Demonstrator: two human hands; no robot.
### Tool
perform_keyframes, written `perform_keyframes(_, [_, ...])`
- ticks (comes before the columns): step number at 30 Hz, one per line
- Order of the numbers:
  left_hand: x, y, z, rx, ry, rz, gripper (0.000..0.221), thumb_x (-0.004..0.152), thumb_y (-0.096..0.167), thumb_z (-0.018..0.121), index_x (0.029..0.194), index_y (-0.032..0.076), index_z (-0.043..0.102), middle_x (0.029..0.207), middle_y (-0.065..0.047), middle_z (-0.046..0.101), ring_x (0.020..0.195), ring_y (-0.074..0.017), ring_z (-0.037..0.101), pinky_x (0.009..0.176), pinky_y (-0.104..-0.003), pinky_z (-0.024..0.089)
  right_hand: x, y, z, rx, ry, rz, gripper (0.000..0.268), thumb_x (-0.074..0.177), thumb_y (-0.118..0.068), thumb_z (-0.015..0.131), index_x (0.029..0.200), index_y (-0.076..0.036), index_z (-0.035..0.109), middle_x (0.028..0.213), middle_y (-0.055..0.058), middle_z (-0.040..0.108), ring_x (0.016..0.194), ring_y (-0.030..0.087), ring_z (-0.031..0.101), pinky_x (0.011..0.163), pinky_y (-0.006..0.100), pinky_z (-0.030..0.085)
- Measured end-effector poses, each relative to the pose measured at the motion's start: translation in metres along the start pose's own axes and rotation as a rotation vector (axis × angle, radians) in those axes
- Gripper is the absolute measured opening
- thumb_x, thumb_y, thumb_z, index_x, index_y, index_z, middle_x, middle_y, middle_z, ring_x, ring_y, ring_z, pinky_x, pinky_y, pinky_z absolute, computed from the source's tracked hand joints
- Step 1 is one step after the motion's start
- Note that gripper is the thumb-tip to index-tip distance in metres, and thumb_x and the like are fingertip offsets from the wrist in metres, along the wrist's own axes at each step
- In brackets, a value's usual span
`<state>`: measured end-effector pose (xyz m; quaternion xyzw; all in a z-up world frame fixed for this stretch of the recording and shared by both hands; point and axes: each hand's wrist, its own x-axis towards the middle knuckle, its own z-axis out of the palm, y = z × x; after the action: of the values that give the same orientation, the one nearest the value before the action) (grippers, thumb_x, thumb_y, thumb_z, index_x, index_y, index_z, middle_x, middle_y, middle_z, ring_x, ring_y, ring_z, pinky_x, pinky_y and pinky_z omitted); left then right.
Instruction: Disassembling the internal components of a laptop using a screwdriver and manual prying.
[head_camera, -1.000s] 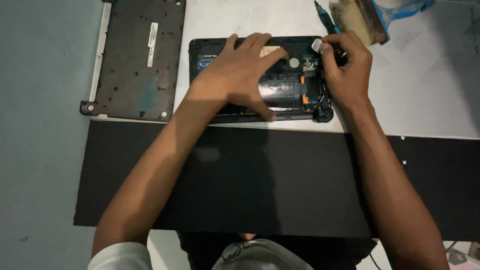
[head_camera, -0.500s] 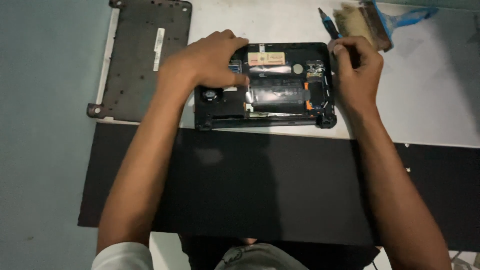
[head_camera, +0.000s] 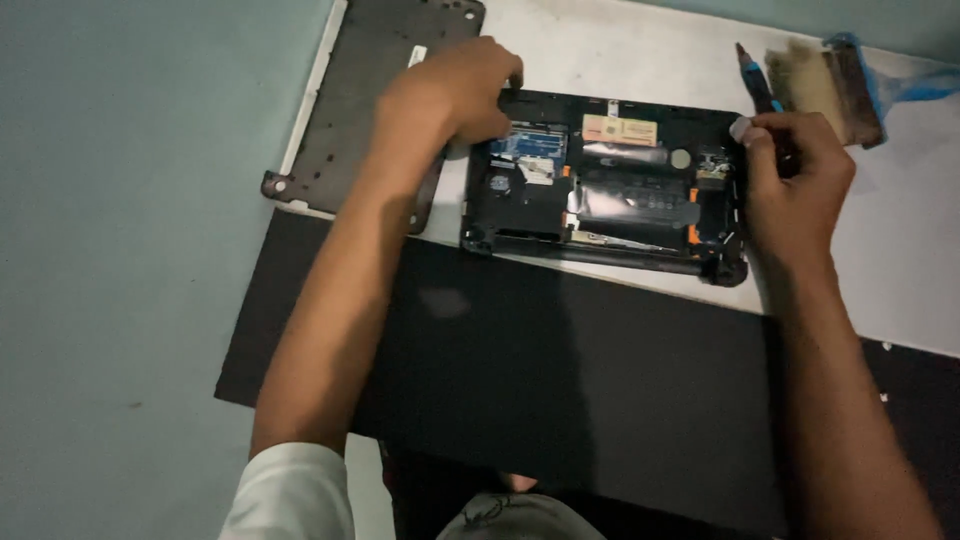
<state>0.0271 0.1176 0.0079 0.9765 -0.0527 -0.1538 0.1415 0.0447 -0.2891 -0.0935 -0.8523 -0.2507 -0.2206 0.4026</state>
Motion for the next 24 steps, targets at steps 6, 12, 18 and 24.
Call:
perform_keyframes(6, [0.020, -0.007, 0.018, 0.171, 0.085, 0.077, 0.026, 0.103, 0.012, 0.086, 0.127, 0.003, 0.082, 0.136, -0.023, 0.073, 0.105, -0.0514, 0.079, 0.075, -0.061, 0.064, -0.001, 0.002, 0.000, -0.016, -0.010, -0.030, 0.013, 0.132, 0.007, 0.075, 0.137, 0.010, 0.086, 0.126, 0.022, 0.077, 0.116, 0.033, 0.071, 0.095, 0.045, 0.054])
perform_keyframes(12, [0.024, -0.009, 0.015, 0.135, -0.066, 0.021, 0.038, 0.100, -0.001, 0.068, 0.138, -0.002, 0.066, 0.154, -0.024, 0.054, 0.116, -0.0473, 0.068, 0.078, -0.057, 0.058, -0.002, 0.004, -0.002, -0.019, -0.032, -0.059, 0.014, 0.133, 0.011, 0.074, 0.137, 0.008, 0.087, 0.129, 0.022, 0.079, 0.119, 0.033, 0.071, 0.100, 0.045, 0.053])
perform_keyframes(18, [0.018, -0.008, 0.010, 0.114, -0.084, 0.022, 0.052, 0.110, 0.021, 0.080, 0.154, 0.001, 0.061, 0.161, -0.020, 0.054, 0.136, -0.0440, 0.065, 0.099, -0.058, 0.061, -0.001, 0.009, -0.001, -0.019, -0.043, -0.013, 0.015, 0.134, 0.011, 0.073, 0.139, 0.009, 0.087, 0.126, 0.021, 0.075, 0.113, 0.030, 0.066, 0.093, 0.042, 0.050])
perform_keyframes(24, [0.020, -0.009, 0.010, 0.097, -0.104, 0.001, 0.057, 0.106, 0.011, 0.078, 0.157, 0.003, 0.055, 0.166, -0.019, 0.048, 0.143, -0.0438, 0.059, 0.098, -0.061, 0.060, -0.003, 0.022, 0.000, -0.043, -0.040, -0.042, 0.014, 0.134, 0.011, 0.073, 0.139, 0.009, 0.086, 0.131, 0.023, 0.078, 0.120, 0.032, 0.069, 0.101, 0.045, 0.052])
